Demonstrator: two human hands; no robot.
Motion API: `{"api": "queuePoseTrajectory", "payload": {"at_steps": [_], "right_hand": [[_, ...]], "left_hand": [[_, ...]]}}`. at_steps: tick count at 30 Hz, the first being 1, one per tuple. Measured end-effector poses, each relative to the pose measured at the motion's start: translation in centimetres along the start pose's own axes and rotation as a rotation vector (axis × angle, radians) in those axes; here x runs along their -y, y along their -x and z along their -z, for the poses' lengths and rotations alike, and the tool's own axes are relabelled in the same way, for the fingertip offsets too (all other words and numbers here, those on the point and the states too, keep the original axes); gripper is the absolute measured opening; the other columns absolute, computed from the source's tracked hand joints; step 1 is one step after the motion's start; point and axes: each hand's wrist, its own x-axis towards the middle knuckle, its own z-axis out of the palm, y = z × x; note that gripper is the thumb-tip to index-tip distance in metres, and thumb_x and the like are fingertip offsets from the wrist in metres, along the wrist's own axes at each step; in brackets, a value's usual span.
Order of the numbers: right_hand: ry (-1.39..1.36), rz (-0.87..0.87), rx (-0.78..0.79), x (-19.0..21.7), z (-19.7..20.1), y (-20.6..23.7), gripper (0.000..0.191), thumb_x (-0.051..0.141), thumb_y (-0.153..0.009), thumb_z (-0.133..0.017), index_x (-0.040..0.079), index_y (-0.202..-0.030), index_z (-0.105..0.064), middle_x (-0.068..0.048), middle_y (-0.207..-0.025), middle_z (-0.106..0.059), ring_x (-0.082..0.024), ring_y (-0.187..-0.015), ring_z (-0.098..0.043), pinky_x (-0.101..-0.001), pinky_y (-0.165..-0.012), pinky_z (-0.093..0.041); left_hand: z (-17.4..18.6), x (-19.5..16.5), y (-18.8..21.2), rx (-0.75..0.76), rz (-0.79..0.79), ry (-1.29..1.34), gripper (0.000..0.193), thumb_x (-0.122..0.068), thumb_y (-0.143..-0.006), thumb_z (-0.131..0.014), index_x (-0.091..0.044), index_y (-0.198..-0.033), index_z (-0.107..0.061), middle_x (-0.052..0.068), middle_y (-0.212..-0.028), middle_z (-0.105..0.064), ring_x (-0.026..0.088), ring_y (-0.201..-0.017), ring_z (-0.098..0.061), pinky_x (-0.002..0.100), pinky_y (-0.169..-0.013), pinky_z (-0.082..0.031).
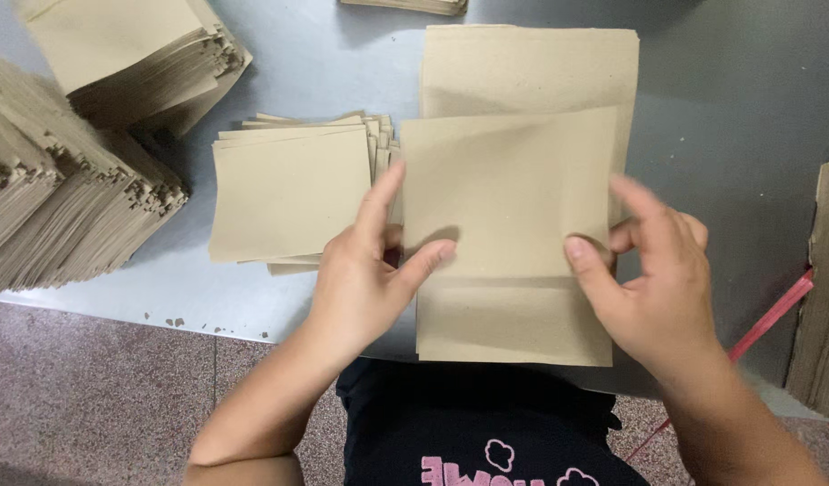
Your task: The person folds large kraft paper sheets into paper bags at a metal worktable, creasing the bottom flap and side folds by hand, then places each finished folded bag onto a growing stack of completed bags beside them, repeating the folding cycle continuously.
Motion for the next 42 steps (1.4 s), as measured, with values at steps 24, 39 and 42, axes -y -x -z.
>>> {"api": "queuePoseTrajectory", "payload": {"at_steps": [24, 39, 42], "right_hand": [[0.346, 0.465, 0.13, 1.5, 2.3, 2.0, 0.041, 0.042, -0.089, -0.076, 0.013, -0.119, -0.077, -0.002, -0.108, -0.068, -0.021, -0.104, -0.06, -0.0437, -0.102, -0.035], [-0.031, 0.561, 0.245, 4.4, 2.2, 0.7, 0.025, 0.027, -0.079, -0.081, 0.015, -0.1, -0.076, 0.003, -0.099, -0.072, -0.019, -0.092, -0.066, -0.0357, -0.077, -0.053], [-0.088, 0.506, 0.299, 4.0, 2.1, 0.4, 0.023, 0.028, -0.078, -0.082, 0.017, -0.098, -0.077, 0.006, -0.097, -0.073, -0.018, -0.091, -0.066, -0.035, -0.076, -0.051]], "left_hand": [[2.3, -0.5, 0.4, -0.034, -0.324, -0.554, 0.082, -0.059, -0.077, -0.073, -0.009, -0.141, -0.063, 0.011, -0.1, -0.068, 0.028, -0.086, -0.066, 0.04, -0.073, -0.053], [4.8, 0.6, 0.7, -0.073, -0.687, -0.593, 0.026, -0.013, -0.087, -0.07, -0.006, -0.112, -0.071, 0.013, -0.118, -0.073, 0.032, -0.109, -0.069, 0.042, -0.095, -0.055], [7.9, 3.1, 1.4, -0.048, -0.36, -0.894, 0.036, -0.006, -0.079, -0.065, -0.017, -0.111, -0.075, 0.005, -0.122, -0.074, 0.025, -0.118, -0.069, 0.041, -0.104, -0.052]]}}
